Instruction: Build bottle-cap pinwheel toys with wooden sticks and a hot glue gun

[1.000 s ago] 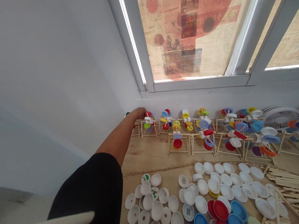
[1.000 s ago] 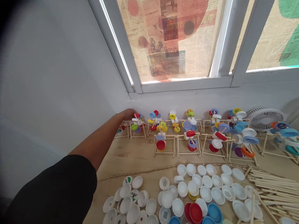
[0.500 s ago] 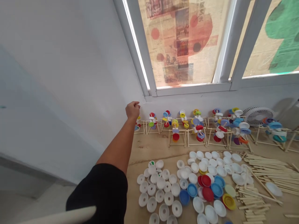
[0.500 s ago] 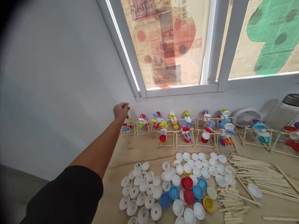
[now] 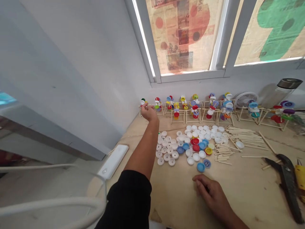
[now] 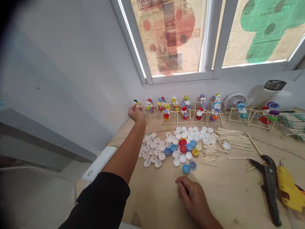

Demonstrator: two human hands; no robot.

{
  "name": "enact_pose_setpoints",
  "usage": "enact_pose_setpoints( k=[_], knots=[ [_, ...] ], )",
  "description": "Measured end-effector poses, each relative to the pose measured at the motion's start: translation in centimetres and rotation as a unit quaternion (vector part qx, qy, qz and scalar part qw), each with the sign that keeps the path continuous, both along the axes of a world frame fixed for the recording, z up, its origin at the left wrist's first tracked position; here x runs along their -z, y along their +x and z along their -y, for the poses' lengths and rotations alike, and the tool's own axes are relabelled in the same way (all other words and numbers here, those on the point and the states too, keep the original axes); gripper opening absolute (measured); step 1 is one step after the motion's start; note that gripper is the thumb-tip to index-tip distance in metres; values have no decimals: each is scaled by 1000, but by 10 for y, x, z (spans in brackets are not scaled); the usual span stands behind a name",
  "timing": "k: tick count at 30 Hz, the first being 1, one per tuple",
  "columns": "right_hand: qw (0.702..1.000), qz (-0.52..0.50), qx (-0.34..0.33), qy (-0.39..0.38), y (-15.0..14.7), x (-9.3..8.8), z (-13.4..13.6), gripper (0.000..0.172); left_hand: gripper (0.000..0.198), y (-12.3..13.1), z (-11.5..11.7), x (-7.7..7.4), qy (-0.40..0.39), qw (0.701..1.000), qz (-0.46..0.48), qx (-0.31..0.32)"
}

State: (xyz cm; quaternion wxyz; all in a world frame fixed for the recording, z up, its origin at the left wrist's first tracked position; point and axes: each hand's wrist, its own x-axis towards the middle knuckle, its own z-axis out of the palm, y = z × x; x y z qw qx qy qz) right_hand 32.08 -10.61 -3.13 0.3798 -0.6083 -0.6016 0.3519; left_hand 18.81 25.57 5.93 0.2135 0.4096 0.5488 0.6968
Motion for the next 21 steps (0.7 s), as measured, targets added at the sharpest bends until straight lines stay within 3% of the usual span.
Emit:
enact_pose_setpoints(
  k=[4,8,14,17,21],
  knots=[
    [1000,3,-5,10,4,-2,1,38,34,18,62,5,-30,998,37,30],
    [999,24,-3,22,8,-2,1,37,32,30,150,20,-35,995,24,90],
    [998,53,-11,36,10,0,3,35,24,4,288,53,-41,981,-60,181],
    [997,60,-10,43,10,2,2,34,25,-24,326,66,-40,968,-173,175],
    [998,43,-3,49,10,-3,5,37,27,-59,347,82,-49,953,-265,139]
  ],
)
